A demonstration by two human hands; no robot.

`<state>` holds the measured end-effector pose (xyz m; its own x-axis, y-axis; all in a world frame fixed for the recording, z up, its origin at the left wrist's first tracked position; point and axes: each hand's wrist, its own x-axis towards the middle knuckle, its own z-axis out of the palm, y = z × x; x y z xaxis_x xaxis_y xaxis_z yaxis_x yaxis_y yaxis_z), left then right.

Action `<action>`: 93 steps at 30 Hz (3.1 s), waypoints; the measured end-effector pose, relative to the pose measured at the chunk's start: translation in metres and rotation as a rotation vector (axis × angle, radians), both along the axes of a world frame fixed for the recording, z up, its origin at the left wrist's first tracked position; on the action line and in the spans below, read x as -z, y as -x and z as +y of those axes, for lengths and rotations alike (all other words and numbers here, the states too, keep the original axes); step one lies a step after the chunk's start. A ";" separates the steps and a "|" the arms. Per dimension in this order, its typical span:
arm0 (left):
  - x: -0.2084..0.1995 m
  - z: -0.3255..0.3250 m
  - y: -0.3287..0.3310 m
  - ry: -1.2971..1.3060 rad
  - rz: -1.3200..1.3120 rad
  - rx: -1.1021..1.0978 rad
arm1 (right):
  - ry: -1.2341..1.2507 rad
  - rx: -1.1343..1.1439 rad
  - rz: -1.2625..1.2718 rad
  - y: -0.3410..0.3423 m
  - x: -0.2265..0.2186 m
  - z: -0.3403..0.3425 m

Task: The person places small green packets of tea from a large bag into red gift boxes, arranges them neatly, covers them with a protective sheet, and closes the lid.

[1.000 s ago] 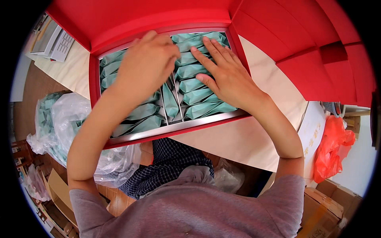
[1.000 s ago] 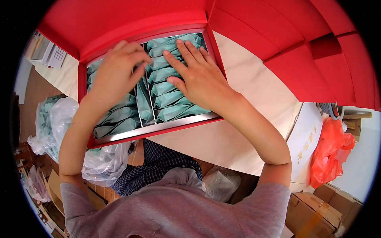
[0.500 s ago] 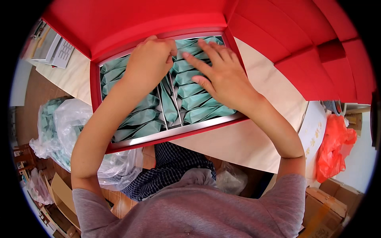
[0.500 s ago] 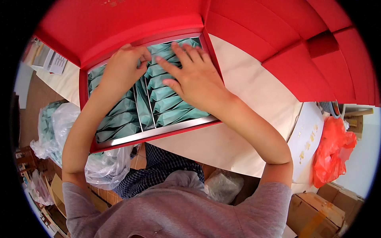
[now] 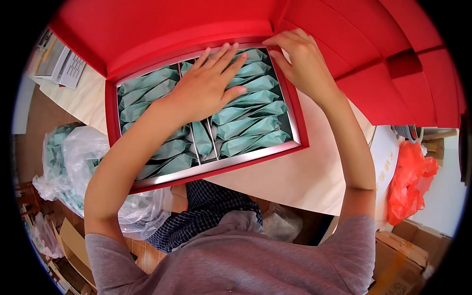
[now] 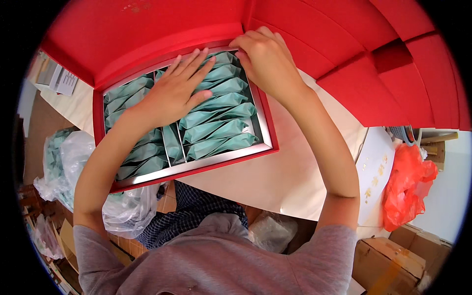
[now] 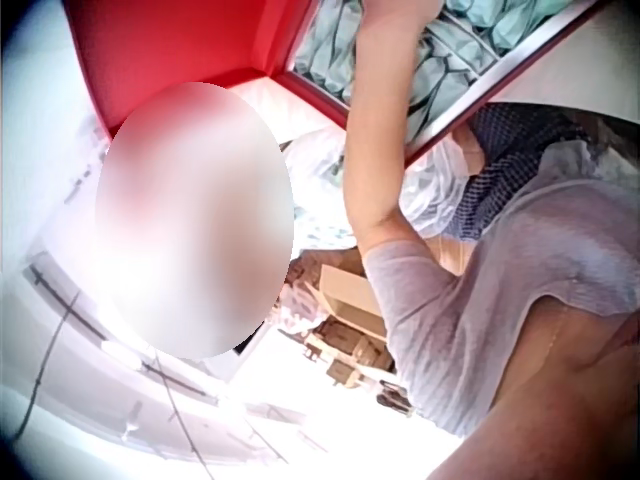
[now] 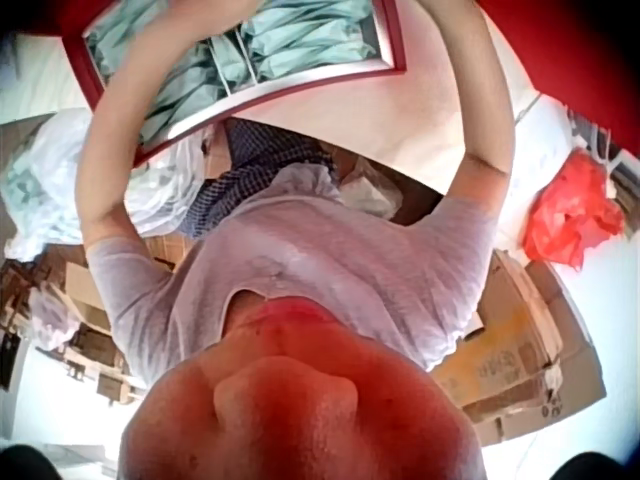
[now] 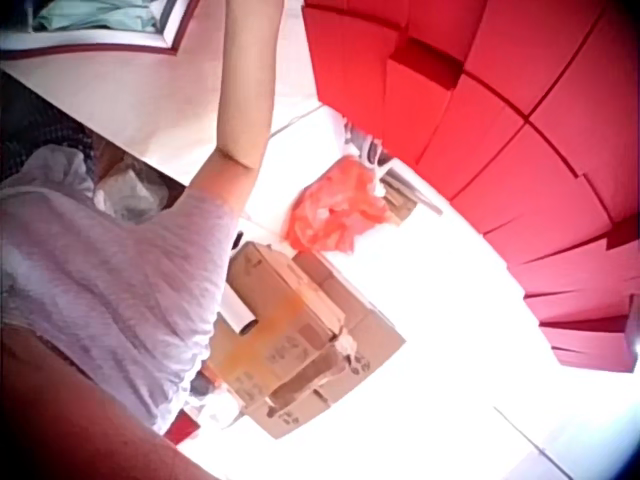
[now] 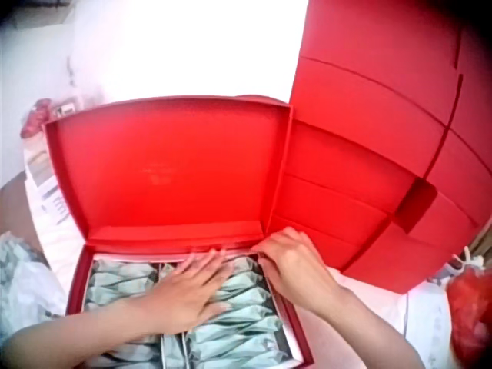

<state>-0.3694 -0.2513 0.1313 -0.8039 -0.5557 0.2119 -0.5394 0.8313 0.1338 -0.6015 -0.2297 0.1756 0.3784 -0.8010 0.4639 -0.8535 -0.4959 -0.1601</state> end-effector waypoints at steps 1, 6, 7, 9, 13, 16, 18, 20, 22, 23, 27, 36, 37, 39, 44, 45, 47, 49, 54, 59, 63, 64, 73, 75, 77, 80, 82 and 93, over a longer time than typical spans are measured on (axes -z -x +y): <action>-0.003 -0.002 -0.002 -0.060 -0.057 0.008 | 0.038 -0.023 0.018 0.000 0.006 -0.005; -0.004 0.002 0.003 -0.038 -0.024 0.015 | -0.042 -0.012 0.067 -0.003 0.018 -0.013; -0.003 0.003 0.004 -0.040 -0.014 0.015 | -0.002 0.014 0.126 -0.004 0.017 -0.013; -0.003 0.001 0.005 -0.022 -0.026 0.019 | 0.032 0.046 0.191 -0.002 0.015 -0.009; 0.000 0.000 0.003 -0.023 -0.009 0.012 | 0.123 0.046 0.216 0.001 0.000 0.014; -0.001 0.000 0.002 -0.048 0.053 0.017 | 0.042 0.038 0.157 -0.001 -0.009 0.047; -0.009 0.004 0.003 0.006 0.027 0.033 | -0.052 0.032 0.137 -0.003 -0.008 0.058; -0.015 0.017 0.010 0.061 -0.006 0.065 | -0.100 -0.041 0.076 -0.006 -0.003 0.068; -0.013 0.028 0.014 -0.015 -0.052 0.204 | -0.104 -0.039 0.084 -0.004 0.004 0.065; -0.007 0.029 0.013 -0.014 0.002 0.221 | -0.090 -0.046 0.070 -0.003 0.008 0.063; -0.006 0.029 0.008 -0.061 0.020 0.206 | -0.034 -0.024 0.138 -0.005 0.004 0.069; -0.013 0.032 0.006 -0.091 -0.005 0.220 | -0.254 -0.064 -0.123 -0.014 -0.007 0.109; -0.021 0.035 0.007 -0.072 -0.014 0.244 | -0.224 -0.050 -0.089 -0.015 -0.004 0.111; -0.025 0.043 0.009 -0.074 -0.020 0.313 | -0.211 -0.051 -0.111 -0.016 0.004 0.110; -0.025 0.057 0.020 -0.089 -0.041 0.345 | -0.091 0.061 0.010 -0.002 -0.005 0.124; -0.029 0.059 0.025 -0.123 -0.046 0.343 | -0.113 0.036 -0.002 0.005 -0.006 0.128; -0.033 0.060 0.021 -0.121 -0.097 0.350 | -0.098 0.052 0.013 -0.001 0.005 0.131; -0.032 0.061 0.016 -0.128 -0.148 0.358 | -0.132 0.119 0.043 0.001 0.001 0.140; -0.037 0.066 0.023 -0.071 -0.170 0.311 | 0.201 0.748 -0.277 0.073 0.022 0.201; -0.037 0.068 0.028 -0.109 -0.153 0.331 | -0.058 1.565 0.369 0.154 0.078 0.326; -0.037 0.065 0.021 -0.100 -0.123 0.315 | -0.341 1.691 0.182 0.137 0.078 0.336; -0.037 0.065 0.021 -0.099 -0.115 0.312 | -0.374 1.703 0.141 0.133 0.076 0.333; -0.033 0.063 0.021 -0.105 -0.122 0.320 | -0.469 1.691 0.235 0.129 0.074 0.325; -0.034 0.063 0.019 -0.101 -0.120 0.319 | -0.438 1.675 0.277 0.132 0.078 0.326; -0.033 0.063 0.020 -0.097 -0.119 0.333 | -0.413 1.666 0.322 0.138 0.082 0.332; -0.034 0.064 0.021 -0.119 -0.123 0.328 | -0.416 1.553 0.478 0.146 0.079 0.335; -0.033 0.063 0.020 -0.156 -0.088 0.326 | -0.398 1.517 0.428 0.150 0.069 0.335; -0.071 0.056 0.001 -0.376 0.264 0.249 | 0.134 1.714 0.502 0.126 -0.070 0.350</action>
